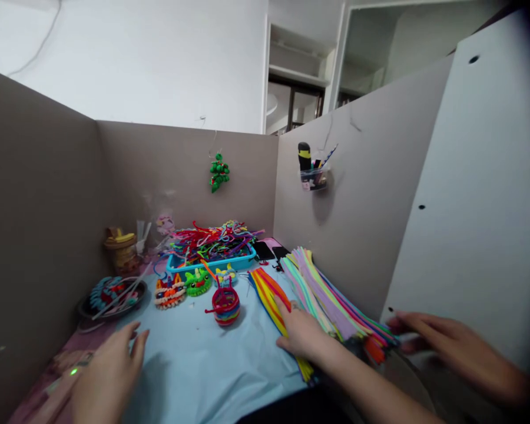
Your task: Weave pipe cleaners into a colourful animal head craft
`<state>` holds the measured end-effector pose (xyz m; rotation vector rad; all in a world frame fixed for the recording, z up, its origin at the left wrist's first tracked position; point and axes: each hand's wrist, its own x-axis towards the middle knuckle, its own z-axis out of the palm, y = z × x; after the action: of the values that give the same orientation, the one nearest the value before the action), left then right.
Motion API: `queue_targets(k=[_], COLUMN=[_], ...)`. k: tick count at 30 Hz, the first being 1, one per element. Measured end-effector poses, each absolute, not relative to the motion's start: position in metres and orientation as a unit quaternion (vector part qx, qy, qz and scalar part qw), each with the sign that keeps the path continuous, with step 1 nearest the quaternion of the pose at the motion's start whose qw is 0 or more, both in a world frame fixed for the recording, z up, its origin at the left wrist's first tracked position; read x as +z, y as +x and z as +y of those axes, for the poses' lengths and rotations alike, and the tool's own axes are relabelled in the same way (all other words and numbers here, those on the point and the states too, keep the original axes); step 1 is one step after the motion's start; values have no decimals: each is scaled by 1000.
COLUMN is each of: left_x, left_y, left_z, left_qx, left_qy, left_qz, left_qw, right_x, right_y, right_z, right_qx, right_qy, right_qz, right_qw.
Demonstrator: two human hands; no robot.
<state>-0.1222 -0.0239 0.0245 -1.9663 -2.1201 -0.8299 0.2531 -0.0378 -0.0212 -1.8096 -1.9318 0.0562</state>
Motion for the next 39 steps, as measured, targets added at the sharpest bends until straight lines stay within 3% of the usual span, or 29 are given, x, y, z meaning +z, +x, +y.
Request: queue_targets(k=[3,9,11,14,17,21,24,28,32,35,39], left_x=[21,4,0,-3,-3,-1,-1,5,21,29,23], left_y=[-99,-89,-88,-84,-80,-75,-73,-70,-61,-52,-46], left_z=[-15,-14,-16,-18,-16,-14,-13,-11,4,25,45], left_qx=[-297,-355,-361,-353,-343,-318,-280,-223,-178,-216,-297], left_qy=[-687,-699,-697,-702,-712,-733,-746,-760,-779,-819,-817], left_qz=[-662,-620,-618,-616,-609,-597,-599,-609,-601,-520,-427], left_qw=[42,-30,-39,-53,-62,-77,-78,-44,-2,-109,-248], right_x=[-13,50,66,68,46,17,23,62,93,82,30], right_y=[257,314,338,362,367,370,377,362,292,225,167], right_z=[-31,-31,-37,-42,-38,-25,-26,-42,-43,-24,8], right_qx=[45,197,256,153,-9,22,-5,-97,-124,-21,53], right_qy=[-695,-640,-620,-664,-767,-810,-801,-769,-642,-491,-476], right_qz=[-678,-614,-606,-598,-561,-578,-596,-625,-727,-831,-809], right_qw=[236,418,428,422,311,95,58,94,211,261,340])
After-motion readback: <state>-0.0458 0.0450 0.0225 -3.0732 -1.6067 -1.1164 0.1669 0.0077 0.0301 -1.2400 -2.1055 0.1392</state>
